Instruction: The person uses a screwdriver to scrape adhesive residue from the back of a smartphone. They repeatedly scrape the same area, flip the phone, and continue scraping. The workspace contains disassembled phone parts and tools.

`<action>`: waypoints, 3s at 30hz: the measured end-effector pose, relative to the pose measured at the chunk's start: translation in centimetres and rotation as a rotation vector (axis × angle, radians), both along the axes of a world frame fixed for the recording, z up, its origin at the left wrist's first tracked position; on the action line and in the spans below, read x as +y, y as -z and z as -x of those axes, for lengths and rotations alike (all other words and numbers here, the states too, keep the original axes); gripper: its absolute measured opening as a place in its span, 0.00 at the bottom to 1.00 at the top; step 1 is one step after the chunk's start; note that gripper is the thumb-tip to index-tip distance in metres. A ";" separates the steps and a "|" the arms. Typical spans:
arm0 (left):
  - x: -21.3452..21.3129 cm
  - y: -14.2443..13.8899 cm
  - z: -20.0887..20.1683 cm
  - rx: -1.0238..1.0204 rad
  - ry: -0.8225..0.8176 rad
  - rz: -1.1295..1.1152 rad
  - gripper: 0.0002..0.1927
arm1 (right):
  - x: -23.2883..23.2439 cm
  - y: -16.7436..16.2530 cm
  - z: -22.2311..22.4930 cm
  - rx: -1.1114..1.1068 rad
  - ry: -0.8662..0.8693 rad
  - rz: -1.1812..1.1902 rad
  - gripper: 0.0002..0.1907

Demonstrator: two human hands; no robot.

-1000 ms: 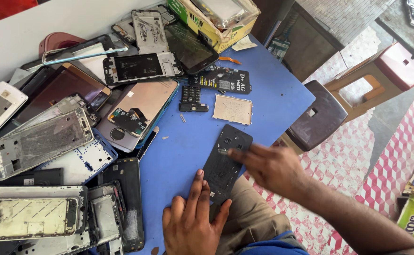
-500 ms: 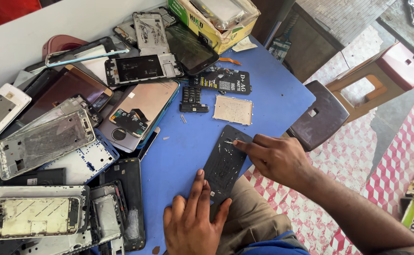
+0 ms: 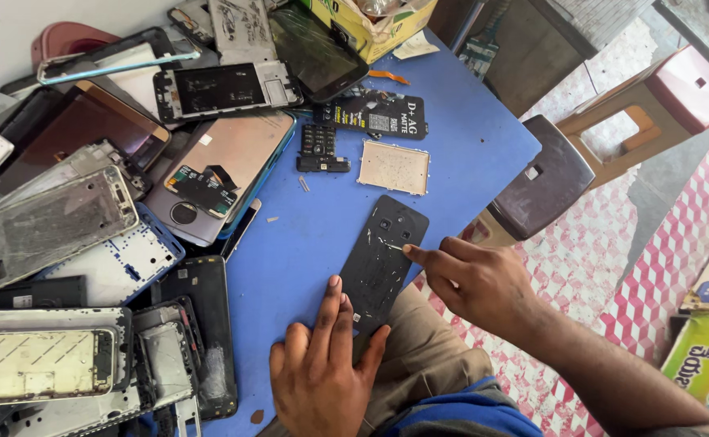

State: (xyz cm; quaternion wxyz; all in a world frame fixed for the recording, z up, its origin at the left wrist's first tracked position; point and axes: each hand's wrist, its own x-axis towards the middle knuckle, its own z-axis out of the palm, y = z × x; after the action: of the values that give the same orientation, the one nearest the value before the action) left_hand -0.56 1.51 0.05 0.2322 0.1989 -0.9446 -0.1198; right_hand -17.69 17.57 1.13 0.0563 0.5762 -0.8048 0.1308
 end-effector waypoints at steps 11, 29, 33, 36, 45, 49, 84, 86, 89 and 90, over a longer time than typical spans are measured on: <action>-0.4 0.9 -0.2 0.037 -0.001 -0.016 0.26 | 0.1 -0.5 -2.4 -0.019 -0.047 0.053 0.18; -0.6 1.2 -0.5 -0.002 0.040 -0.047 0.27 | 0.0 -0.9 -3.3 -0.018 0.207 0.008 0.16; -0.6 1.2 -0.4 0.024 0.029 -0.051 0.27 | -0.1 -0.4 -3.6 -0.121 0.067 -0.022 0.12; -0.6 1.1 -0.3 0.031 0.032 -0.052 0.27 | -0.3 -0.2 -3.5 -0.166 0.094 0.000 0.10; -0.2 0.7 -0.1 0.048 -0.016 -0.048 0.26 | -0.9 -0.5 -3.9 -0.101 0.014 -0.053 0.19; -0.3 0.7 -0.2 0.025 -0.001 -0.039 0.26 | -1.3 -0.9 -3.5 -0.086 0.060 0.005 0.18; -0.7 1.3 -0.4 0.063 0.037 -0.076 0.26 | -1.5 -1.1 -1.5 -0.041 -0.108 -0.060 0.26; -0.9 1.4 -0.3 0.051 0.067 -0.064 0.27 | -1.5 -1.3 -0.8 0.177 -0.135 -0.111 0.26; -1.0 1.5 -0.4 0.003 0.065 -0.044 0.27 | -1.7 -1.6 0.3 -0.019 0.209 -0.373 0.21; -0.9 1.6 -0.4 0.001 0.052 -0.044 0.27 | -1.6 -1.8 0.3 -0.071 0.086 -0.232 0.20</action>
State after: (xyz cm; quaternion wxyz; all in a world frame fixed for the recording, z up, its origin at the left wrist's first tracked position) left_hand -0.18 0.62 -1.50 0.2252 0.1790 -0.9464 -0.1469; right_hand -18.02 15.96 2.90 -0.0337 0.5390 -0.8399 0.0547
